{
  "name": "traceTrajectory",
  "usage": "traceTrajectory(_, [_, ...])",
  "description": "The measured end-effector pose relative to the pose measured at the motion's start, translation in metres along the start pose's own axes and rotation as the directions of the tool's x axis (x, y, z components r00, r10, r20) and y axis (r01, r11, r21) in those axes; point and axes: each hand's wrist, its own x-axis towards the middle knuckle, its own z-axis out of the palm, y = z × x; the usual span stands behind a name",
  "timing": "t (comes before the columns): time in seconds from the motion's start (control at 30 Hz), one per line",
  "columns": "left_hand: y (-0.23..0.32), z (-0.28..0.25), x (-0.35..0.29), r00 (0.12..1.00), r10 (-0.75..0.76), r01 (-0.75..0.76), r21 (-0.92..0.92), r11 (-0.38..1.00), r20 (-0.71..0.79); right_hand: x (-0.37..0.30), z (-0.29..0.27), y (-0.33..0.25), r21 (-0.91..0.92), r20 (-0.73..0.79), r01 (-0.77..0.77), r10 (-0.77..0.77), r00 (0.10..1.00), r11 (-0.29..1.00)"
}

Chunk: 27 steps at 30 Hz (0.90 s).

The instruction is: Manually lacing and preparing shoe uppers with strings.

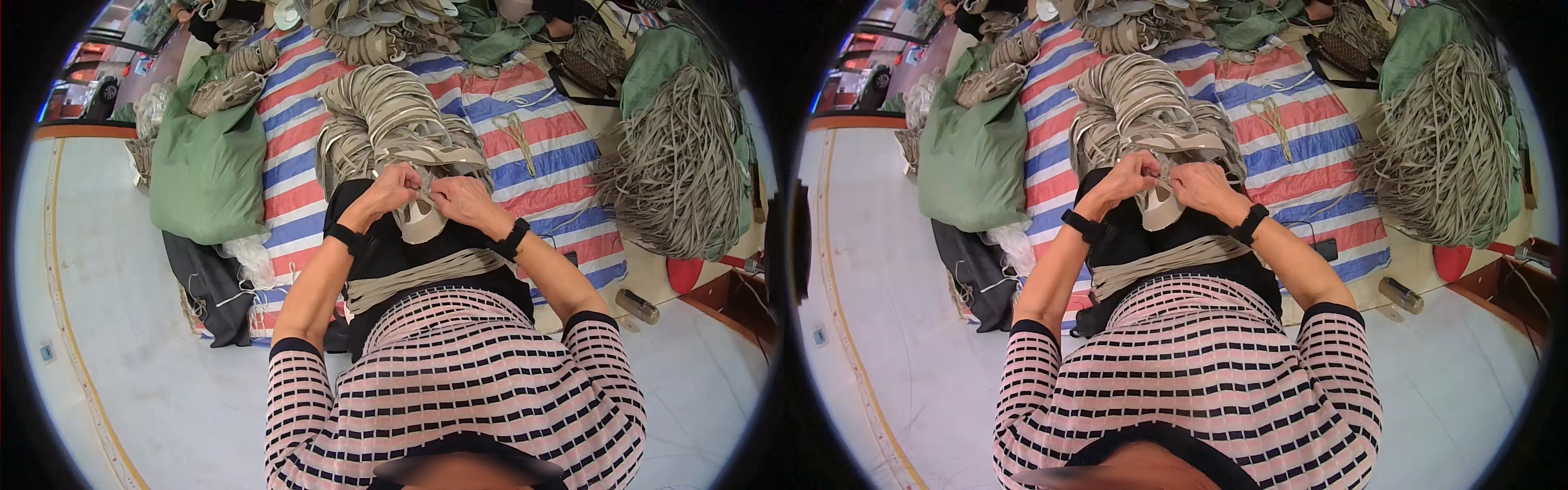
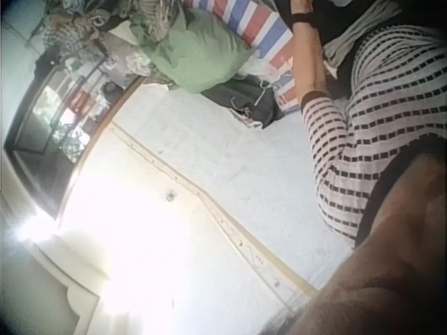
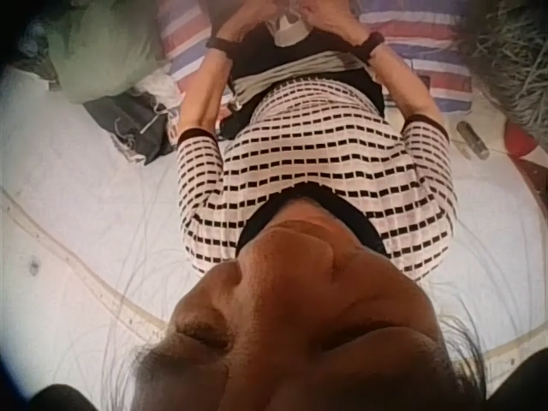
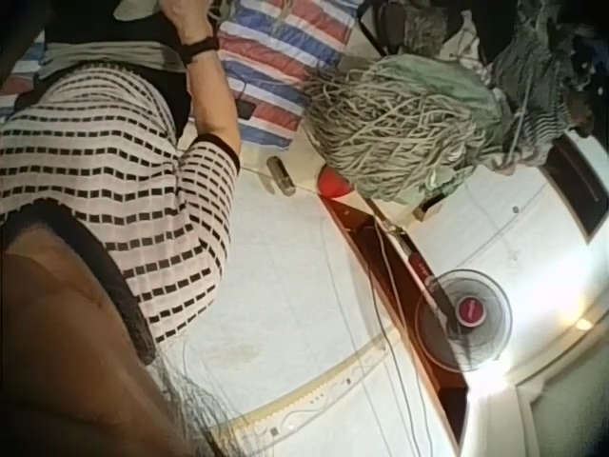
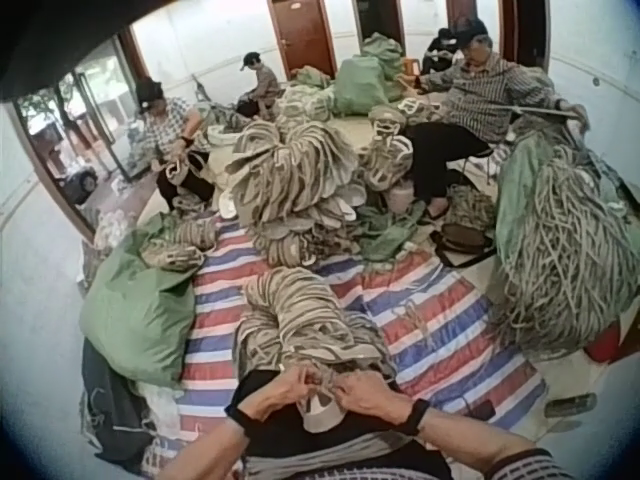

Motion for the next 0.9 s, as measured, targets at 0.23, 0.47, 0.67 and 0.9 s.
traceTrajectory(0.23, [-0.007, 0.003, 0.005, 0.993, 0.119, -0.118, 0.049, 0.992, -0.003, 0.000, 0.006, -0.003, 0.064, -0.035, -0.134, 0.136, 0.990, 0.989])
traceTrajectory(0.47, [-0.006, 0.008, 0.010, 0.995, 0.100, -0.100, 0.159, 0.982, 0.004, 0.006, 0.019, 0.002, -0.139, -0.077, -0.142, 0.132, 0.988, 0.980])
traceTrajectory(0.67, [-0.019, 0.008, 0.010, 0.994, 0.104, -0.106, -0.074, 0.992, -0.035, 0.024, 0.000, 0.010, 0.248, 0.428, -0.507, 0.376, 0.822, 0.826])
traceTrajectory(0.9, [-0.021, 0.004, 0.005, 0.980, 0.169, -0.165, -0.046, 0.985, 0.102, 0.032, -0.039, -0.026, -0.217, 0.323, 0.116, -0.041, 0.945, 0.969])
